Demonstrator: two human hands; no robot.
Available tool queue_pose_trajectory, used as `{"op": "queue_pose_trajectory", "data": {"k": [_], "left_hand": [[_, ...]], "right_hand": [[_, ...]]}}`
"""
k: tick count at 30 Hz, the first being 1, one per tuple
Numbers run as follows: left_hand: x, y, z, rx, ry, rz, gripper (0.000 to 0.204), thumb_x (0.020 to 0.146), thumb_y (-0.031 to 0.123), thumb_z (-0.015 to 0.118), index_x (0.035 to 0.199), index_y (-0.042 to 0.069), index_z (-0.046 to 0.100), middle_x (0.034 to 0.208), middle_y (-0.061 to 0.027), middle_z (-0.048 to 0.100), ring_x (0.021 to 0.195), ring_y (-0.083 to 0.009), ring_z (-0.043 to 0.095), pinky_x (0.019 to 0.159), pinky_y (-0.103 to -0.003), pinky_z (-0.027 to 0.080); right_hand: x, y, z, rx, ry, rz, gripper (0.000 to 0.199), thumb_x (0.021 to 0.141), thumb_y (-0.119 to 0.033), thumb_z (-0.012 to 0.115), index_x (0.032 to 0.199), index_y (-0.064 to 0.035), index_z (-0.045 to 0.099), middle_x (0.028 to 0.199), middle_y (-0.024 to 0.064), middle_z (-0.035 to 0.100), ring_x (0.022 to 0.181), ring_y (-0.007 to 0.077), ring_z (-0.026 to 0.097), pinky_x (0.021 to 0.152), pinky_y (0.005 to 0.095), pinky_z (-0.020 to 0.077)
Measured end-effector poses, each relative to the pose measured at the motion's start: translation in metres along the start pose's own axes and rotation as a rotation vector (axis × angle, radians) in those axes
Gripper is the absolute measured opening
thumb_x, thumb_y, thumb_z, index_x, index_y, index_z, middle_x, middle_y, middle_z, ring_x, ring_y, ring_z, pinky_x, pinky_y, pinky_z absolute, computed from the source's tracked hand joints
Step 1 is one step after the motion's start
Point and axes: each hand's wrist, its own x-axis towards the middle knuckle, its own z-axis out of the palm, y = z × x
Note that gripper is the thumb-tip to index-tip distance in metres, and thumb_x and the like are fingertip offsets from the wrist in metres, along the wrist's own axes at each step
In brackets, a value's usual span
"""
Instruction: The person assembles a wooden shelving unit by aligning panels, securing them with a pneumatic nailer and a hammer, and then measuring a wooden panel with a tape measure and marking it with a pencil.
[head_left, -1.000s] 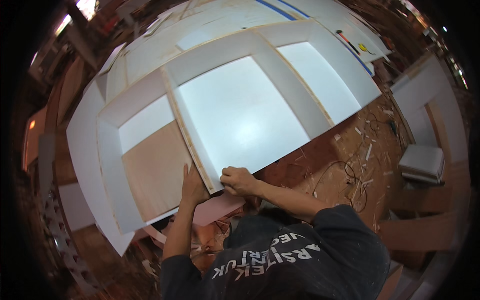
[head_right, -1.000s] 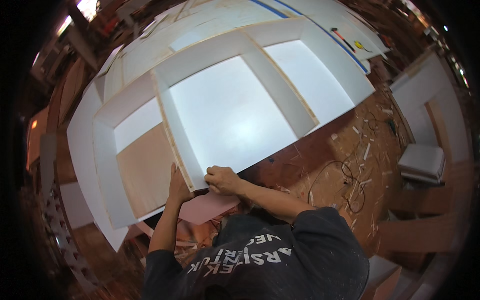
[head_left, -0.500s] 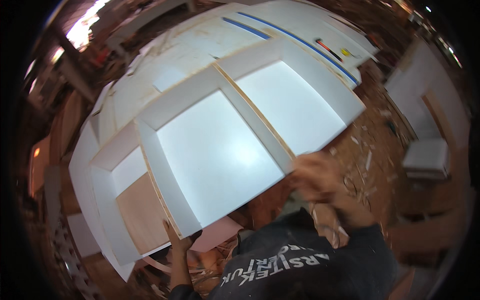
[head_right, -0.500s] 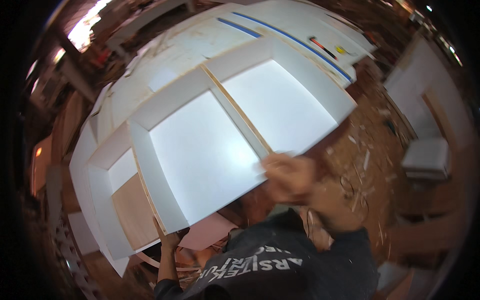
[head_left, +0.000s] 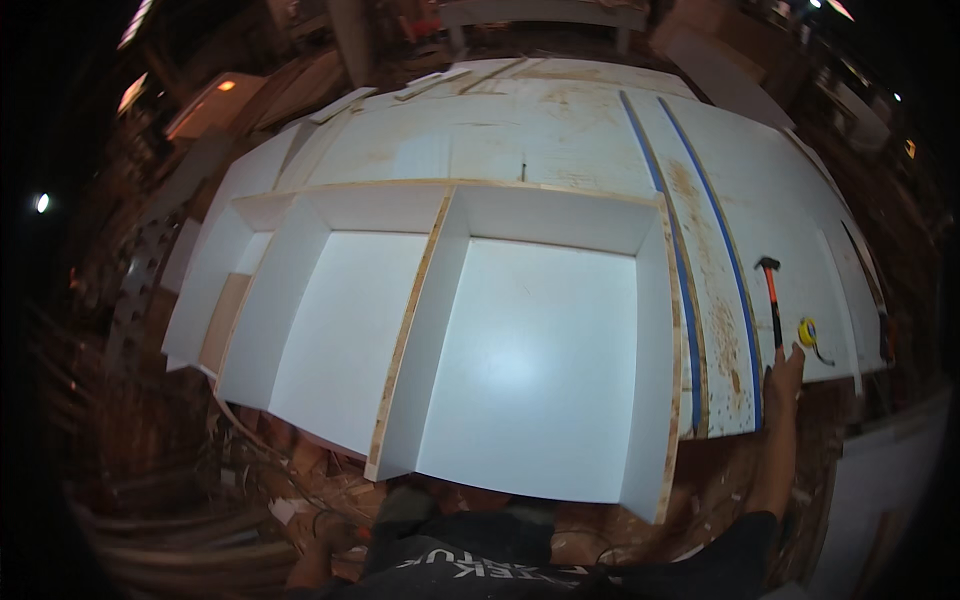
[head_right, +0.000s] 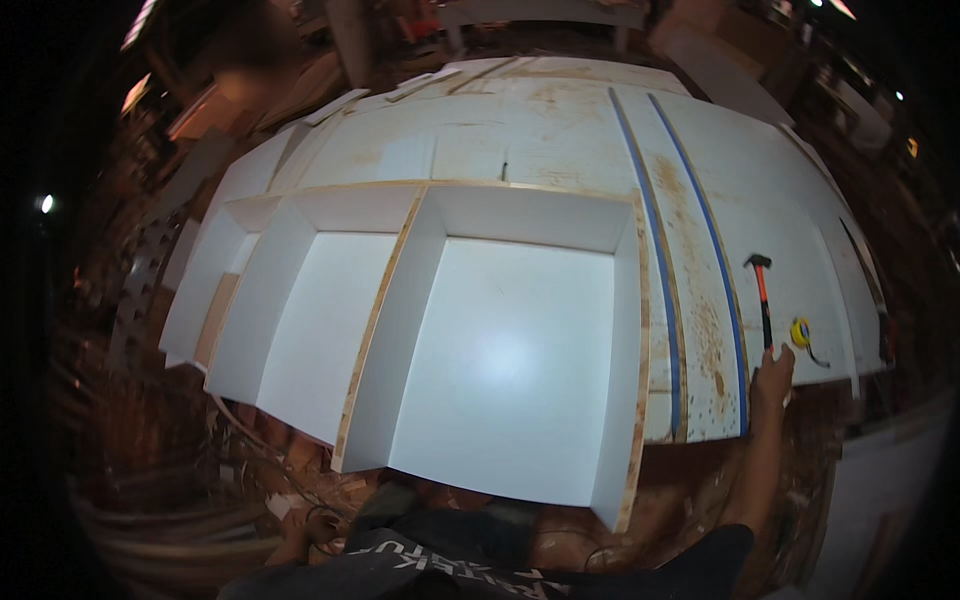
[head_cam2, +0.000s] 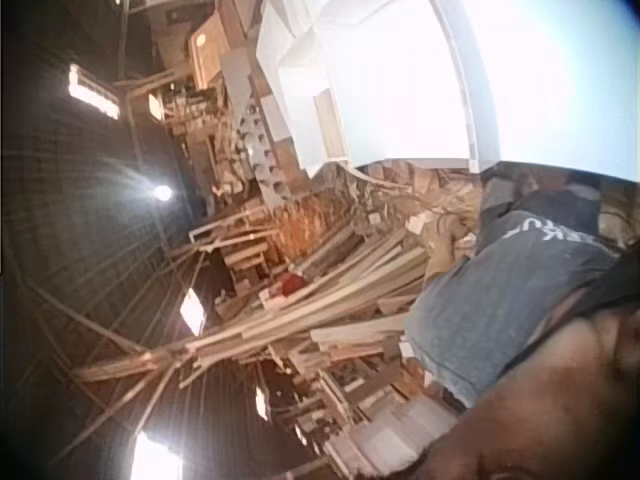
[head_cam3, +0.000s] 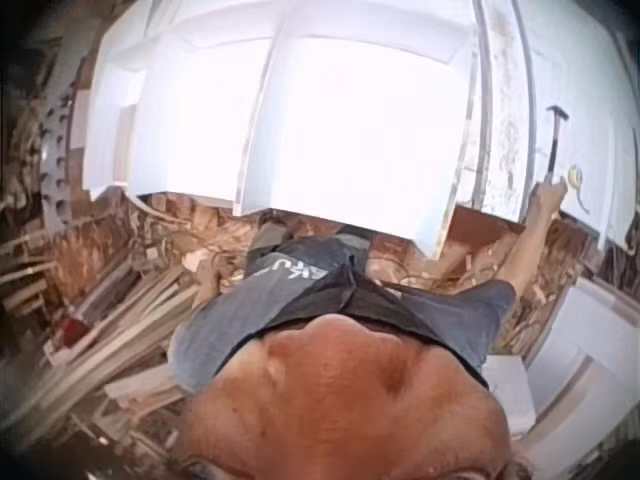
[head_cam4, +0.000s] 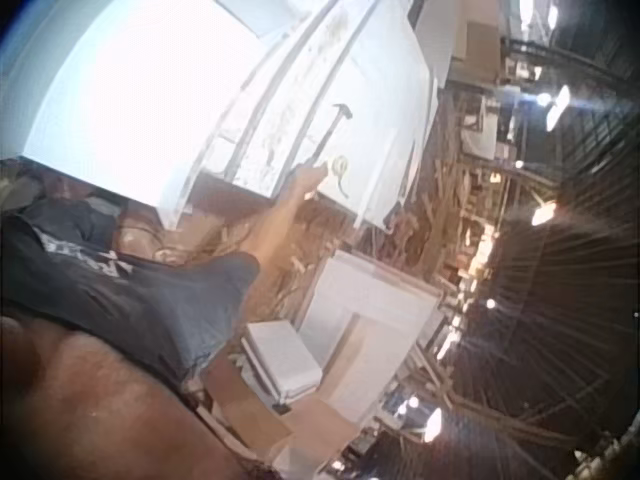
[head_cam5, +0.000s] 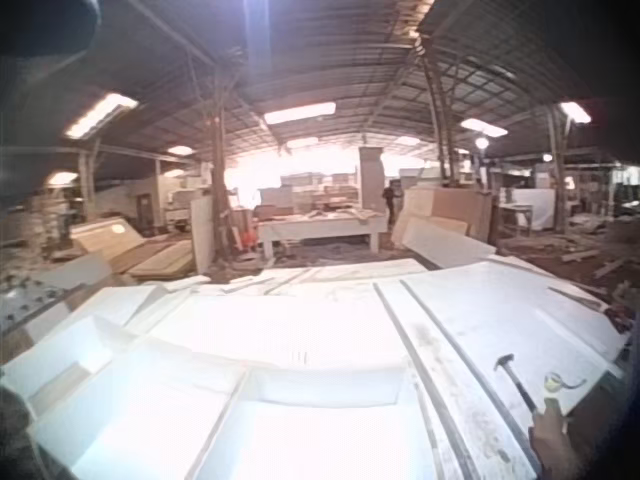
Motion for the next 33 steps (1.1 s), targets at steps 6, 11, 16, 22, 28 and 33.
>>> {"op": "queue_pose_trajectory", "data": {"k": [6, 11, 16, 22, 28, 33], "left_hand": [[-0.047, 0.003, 0.030, 0.111, 0.490, 0.239, 0.060, 0.095, 0.050, 0.061, 0.138, 0.009, 0.057, 0.140, -0.0253, 0.054, 0.132, -0.0394, 0.052, 0.112, -0.045, 0.041], [-0.051, 0.035, 0.044, -0.427, 0.460, -0.131, 0.071, 0.082, 0.057, 0.077, 0.117, -0.004, 0.070, 0.116, -0.0272, 0.071, 0.110, -0.0367, 0.069, 0.093, -0.044, 0.053], [-0.046, 0.034, 0.005, -0.430, 0.393, -0.141, 0.080, 0.082, 0.055, 0.078, 0.128, -0.009, 0.062, 0.123, -0.0304, 0.067, 0.115, -0.0411, 0.066, 0.095, -0.045, 0.053], [-0.008, -0.007, -0.105, -0.937, 0.707, 0.119, 0.060, 0.091, 0.039, 0.071, 0.128, -0.008, 0.061, 0.120, -0.0251, 0.069, 0.111, -0.0347, 0.068, 0.096, -0.040, 0.052], [0.051, -0.043, -0.225, -1.947, 0.252, 0.438, 0.074, 0.099, 0.056, 0.058, 0.147, 0.001, 0.046, 0.142, -0.0181, 0.056, 0.126, -0.0338, 0.058, 0.106, -0.046, 0.048], [0.078, -0.042, -0.271, -1.921, 0.002, 0.601, 0.062, 0.098, 0.057, 0.062, 0.134, 0.007, 0.055, 0.128, -0.0139, 0.061, 0.119, -0.0305, 0.060, 0.101, -0.045, 0.052]], "right_hand": [[0.050, 0.043, 0.042, -0.441, -0.169, -0.146, 0.026, 0.097, -0.018, 0.055, 0.097, 0.0051, 0.067, 0.093, 0.0294, 0.066, 0.093, 0.0482, 0.066, 0.081, 0.0563, 0.0525], [0.076, 0.035, 0.061, -0.461, -0.121, -0.098, 0.019, 0.094, -0.008, 0.052, 0.099, 0.0053, 0.064, 0.101, 0.0278, 0.067, 0.094, 0.0474, 0.067, 0.079, 0.0541, 0.0547], [0.110, -0.028, 0.001, 0.144, -0.291, 0.220, 0.029, 0.100, -0.025, 0.049, 0.087, -0.0022, 0.062, 0.076, 0.0105, 0.056, 0.064, 0.0251, 0.061, 0.054, 0.0389, 0.0490], [-0.073, -0.221, -0.160, 1.098, -0.344, 0.361, 0.031, 0.104, -0.030, 0.044, 0.114, -0.0030, 0.056, 0.086, 0.0024, 0.057, 0.061, 0.0143, 0.053, 0.049, 0.0270, 0.0451], [-0.359, -0.495, -0.218, 1.455, -0.441, 0.071, 0.039, 0.106, -0.029, 0.048, 0.138, -0.0049, 0.048, 0.091, 0.0041, 0.053, 0.061, 0.0103, 0.050, 0.047, 0.0224, 0.0464], [-0.565, -0.609, -0.135, 0.924, -0.467, -0.249, 0.039, 0.102, -0.015, 0.054, 0.139, -0.0012, 0.052, 0.098, 0.0102, 0.061, 0.074, 0.0185, 0.058, 0.065, 0.0274, 0.0501]]}}
